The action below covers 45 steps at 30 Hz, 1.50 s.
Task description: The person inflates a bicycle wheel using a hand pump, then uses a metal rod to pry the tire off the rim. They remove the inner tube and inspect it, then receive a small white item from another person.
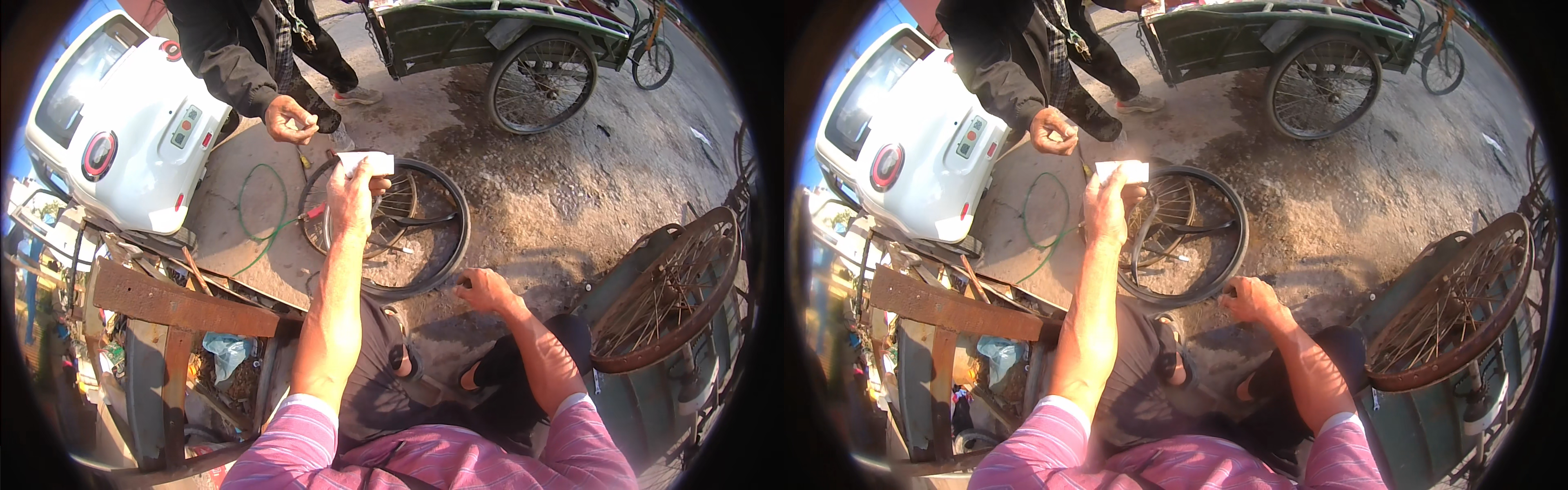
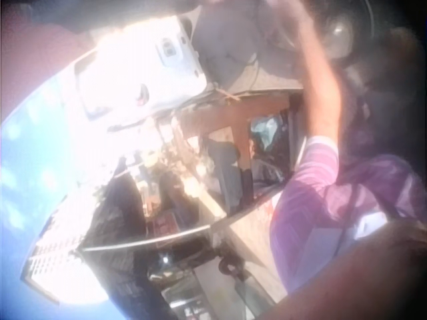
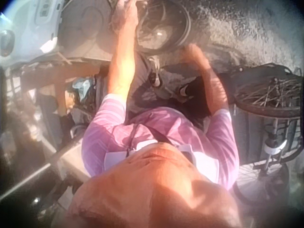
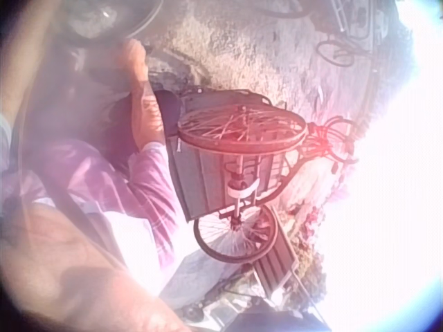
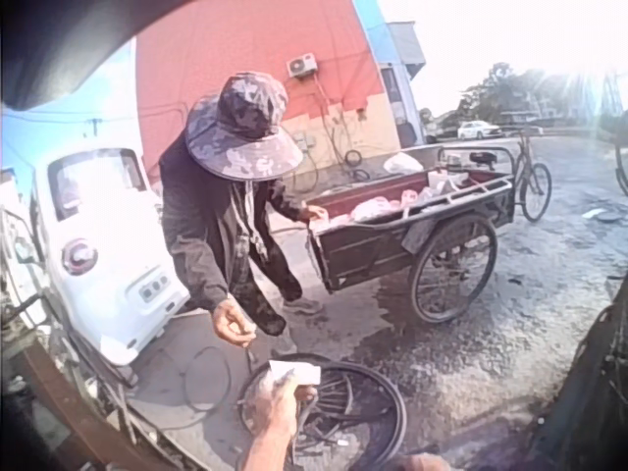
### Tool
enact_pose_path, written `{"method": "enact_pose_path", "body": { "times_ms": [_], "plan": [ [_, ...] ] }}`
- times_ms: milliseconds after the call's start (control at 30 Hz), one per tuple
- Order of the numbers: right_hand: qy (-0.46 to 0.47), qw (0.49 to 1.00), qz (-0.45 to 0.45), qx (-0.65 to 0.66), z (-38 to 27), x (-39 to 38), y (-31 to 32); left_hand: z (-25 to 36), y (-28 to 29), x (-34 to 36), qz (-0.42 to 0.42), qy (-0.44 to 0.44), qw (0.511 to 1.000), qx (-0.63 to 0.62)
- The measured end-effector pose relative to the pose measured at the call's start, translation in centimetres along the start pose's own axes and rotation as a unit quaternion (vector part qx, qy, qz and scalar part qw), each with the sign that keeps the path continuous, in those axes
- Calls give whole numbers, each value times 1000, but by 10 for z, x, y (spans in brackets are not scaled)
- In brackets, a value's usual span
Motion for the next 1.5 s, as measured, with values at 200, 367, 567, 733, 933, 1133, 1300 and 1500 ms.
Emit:
{"method": "enact_pose_path", "body": {
  "times_ms": [200,367,567,733,933,1133,1300,1500],
  "plan": [
    [26,972,128,196,2,1,28,-27,-34,-30,-163,14,977,137],
    [87,929,164,319,-10,-13,59,-70,-53,-88,-328,46,908,257],
    [61,957,45,279,-5,-19,50,-59,-75,-134,-391,55,890,230],
    [73,959,65,267,0,-19,38,-70,-66,-158,-356,112,903,211],
    [55,971,114,203,8,-16,32,-70,-58,-176,-310,84,901,292],
    [46,946,51,318,-8,-29,46,-62,-47,-176,-263,101,927,247],
    [84,896,-62,433,-3,-25,37,-63,-51,-185,-249,173,950,67],
    [78,911,13,404,-8,-46,56,-48,-57,-188,-211,140,962,98]
  ]
}}
Point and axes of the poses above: each hand's wrist, its own x-axis towards the middle knuckle, its own y-axis out of the back of the hand, z = x × y, the point moved 4 cm from there along x, towards the middle knuckle, and after that the axes turned 13 degrees about -y, right-handed, at the moved point
